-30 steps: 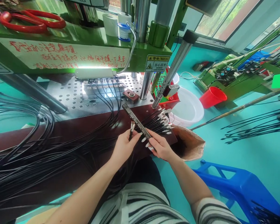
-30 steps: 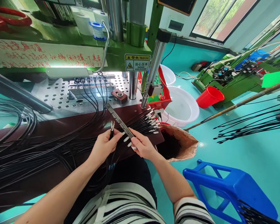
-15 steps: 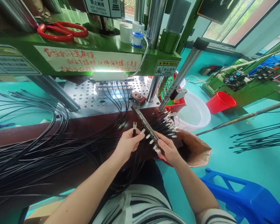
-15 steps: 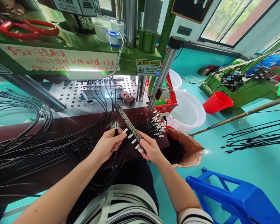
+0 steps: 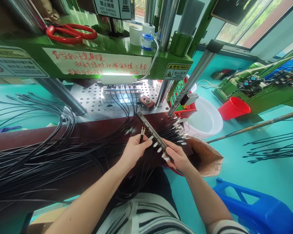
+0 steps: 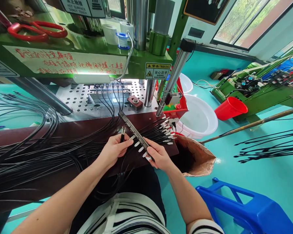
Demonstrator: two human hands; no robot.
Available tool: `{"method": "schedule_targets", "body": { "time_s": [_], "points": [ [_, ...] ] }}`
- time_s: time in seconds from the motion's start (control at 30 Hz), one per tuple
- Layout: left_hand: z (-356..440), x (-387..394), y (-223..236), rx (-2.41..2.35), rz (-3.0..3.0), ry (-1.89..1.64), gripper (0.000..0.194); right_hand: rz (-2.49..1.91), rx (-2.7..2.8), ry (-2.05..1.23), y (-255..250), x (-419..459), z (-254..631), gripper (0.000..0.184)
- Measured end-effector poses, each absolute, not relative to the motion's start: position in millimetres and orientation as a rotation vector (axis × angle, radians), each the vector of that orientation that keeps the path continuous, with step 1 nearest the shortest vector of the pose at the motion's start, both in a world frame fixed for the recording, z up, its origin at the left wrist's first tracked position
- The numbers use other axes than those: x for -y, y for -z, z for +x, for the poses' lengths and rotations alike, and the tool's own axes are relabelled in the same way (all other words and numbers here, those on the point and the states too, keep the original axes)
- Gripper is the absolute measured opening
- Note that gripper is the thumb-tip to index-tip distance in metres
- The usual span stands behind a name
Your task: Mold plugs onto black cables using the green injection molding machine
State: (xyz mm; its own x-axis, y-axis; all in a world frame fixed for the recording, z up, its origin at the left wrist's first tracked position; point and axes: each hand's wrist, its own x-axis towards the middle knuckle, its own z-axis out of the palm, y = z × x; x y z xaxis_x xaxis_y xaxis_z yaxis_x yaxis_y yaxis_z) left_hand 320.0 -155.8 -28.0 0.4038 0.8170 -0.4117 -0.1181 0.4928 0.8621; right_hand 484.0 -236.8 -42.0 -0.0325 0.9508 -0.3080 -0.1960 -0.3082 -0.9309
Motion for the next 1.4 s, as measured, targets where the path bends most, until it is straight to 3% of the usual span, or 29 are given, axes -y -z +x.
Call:
{"method": "schedule_targets", "body": {
  "time_s": [0.93,1.17,1.4],
  "points": [
    [315.6,152.4,29.9,-0.961,0.973,-0.663,0.028,-1.319,0.937,-1.485,44.7,237.1,479.8,0.048],
    [308.4,142.2,25.9,-1.029,1.132,-0.965,0.026,-1.253,0.789,-1.424,52.3,238.8,482.3,0.046],
    [310.3,139.6,34.0,-1.118,1.441,-0.780,0.024,-1.268,0.837,-1.450,49.2,237.0,482.1,0.043]
  ]
}}
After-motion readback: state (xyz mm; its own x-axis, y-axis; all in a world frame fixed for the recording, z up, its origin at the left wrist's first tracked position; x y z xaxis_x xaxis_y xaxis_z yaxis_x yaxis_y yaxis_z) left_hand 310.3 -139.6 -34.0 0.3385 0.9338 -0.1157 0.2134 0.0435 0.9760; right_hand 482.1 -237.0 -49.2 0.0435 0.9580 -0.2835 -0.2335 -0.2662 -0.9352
